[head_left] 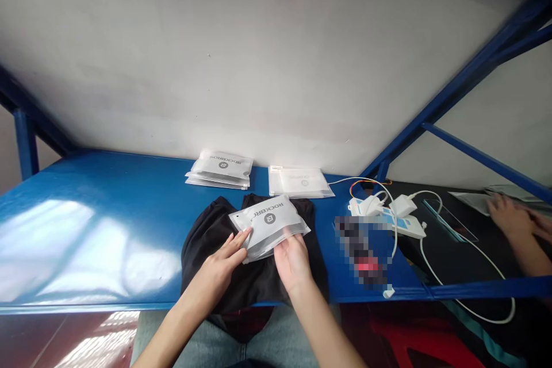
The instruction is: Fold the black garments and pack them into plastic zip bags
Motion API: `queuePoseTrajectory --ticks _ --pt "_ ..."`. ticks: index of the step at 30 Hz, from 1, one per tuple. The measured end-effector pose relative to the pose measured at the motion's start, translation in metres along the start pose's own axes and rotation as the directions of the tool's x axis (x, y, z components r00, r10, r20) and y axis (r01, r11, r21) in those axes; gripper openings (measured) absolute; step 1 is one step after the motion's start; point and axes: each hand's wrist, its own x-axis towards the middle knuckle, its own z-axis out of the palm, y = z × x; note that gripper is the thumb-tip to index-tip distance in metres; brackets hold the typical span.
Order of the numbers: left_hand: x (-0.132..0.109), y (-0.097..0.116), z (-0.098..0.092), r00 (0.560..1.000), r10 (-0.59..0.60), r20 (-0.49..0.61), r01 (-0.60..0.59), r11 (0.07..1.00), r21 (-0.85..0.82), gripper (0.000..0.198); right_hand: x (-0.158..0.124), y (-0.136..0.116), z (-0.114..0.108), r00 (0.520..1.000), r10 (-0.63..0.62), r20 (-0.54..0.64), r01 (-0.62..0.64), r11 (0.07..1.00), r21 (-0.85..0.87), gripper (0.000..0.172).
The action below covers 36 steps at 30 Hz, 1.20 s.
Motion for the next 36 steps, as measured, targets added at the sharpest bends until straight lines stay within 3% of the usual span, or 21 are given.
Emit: queuePoseTrajectory --ticks 5,9,13,16,19,22,24,26,28,30,32,36 --pt "0.0 -0.003 -0.001 0.995 -0.095 -0.032 0.093 0.993 -0.066 0.033 0.005 -0.014 0.002 0.991 0.125 0.044 -0.121 0.99 -0.076 0.041" --pt "-0.004 -0.007 0.004 0.977 -0.133 -0.166 0.13 0.991 -0.025 0.02 -0.036 -0.034 -0.031 0.98 0.196 0.031 -0.188 0.966 -0.177 0.03" --pt "-0.004 -0.005 0.002 0.969 -0.154 -0.194 0.15 0.988 -0.034 0.022 -0.078 -0.046 -0.051 0.973 0.201 0.116 -0.165 0.951 -0.26 0.039" --pt "-0.004 -0.003 0.0 0.972 -0.182 -0.147 0.174 0.983 -0.065 0.026 -0.076 -0.042 -0.043 0.976 0.157 0.148 -0.12 0.966 -0.231 0.041" --pt "-0.004 -0.001 -0.001 0.974 -0.199 -0.113 0.193 0.979 -0.058 0.031 -0.06 -0.035 -0.037 0.984 0.138 0.109 -0.117 0.976 -0.182 0.037" --pt "-0.003 0.0 0.0 0.967 -0.221 -0.125 0.217 0.975 -0.049 0.031 -0.06 -0.036 -0.047 0.982 0.151 0.117 -0.122 0.967 -0.222 0.037" --pt "-0.003 0.001 0.0 0.962 -0.235 -0.142 0.228 0.971 -0.067 0.028 -0.066 -0.046 -0.057 0.986 0.089 0.141 -0.036 0.94 -0.339 0.042" --pt "-0.003 0.0 0.001 0.959 -0.243 -0.148 0.23 0.968 -0.098 0.026 -0.066 -0.059 -0.062 0.979 -0.089 0.183 0.176 0.825 -0.537 0.047" --pt "-0.003 -0.002 0.001 0.957 -0.251 -0.144 0.234 0.964 -0.125 0.027 -0.056 -0.072 -0.062 0.921 -0.206 0.331 0.388 0.579 -0.717 0.049" --pt "-0.004 -0.005 0.001 0.954 -0.264 -0.142 0.245 0.959 -0.14 0.028 -0.038 -0.081 -0.061 0.86 -0.077 0.504 0.497 0.353 -0.793 0.044" --pt "-0.004 -0.008 0.001 0.951 -0.278 -0.139 0.258 0.956 -0.143 0.03 -0.02 -0.086 -0.064 0.814 0.088 0.574 0.55 0.202 -0.81 0.04" --pt "-0.002 -0.01 -0.001 0.952 -0.278 -0.131 0.255 0.953 -0.166 0.031 -0.005 -0.092 -0.079 0.766 0.148 0.626 0.629 0.028 -0.777 0.04"
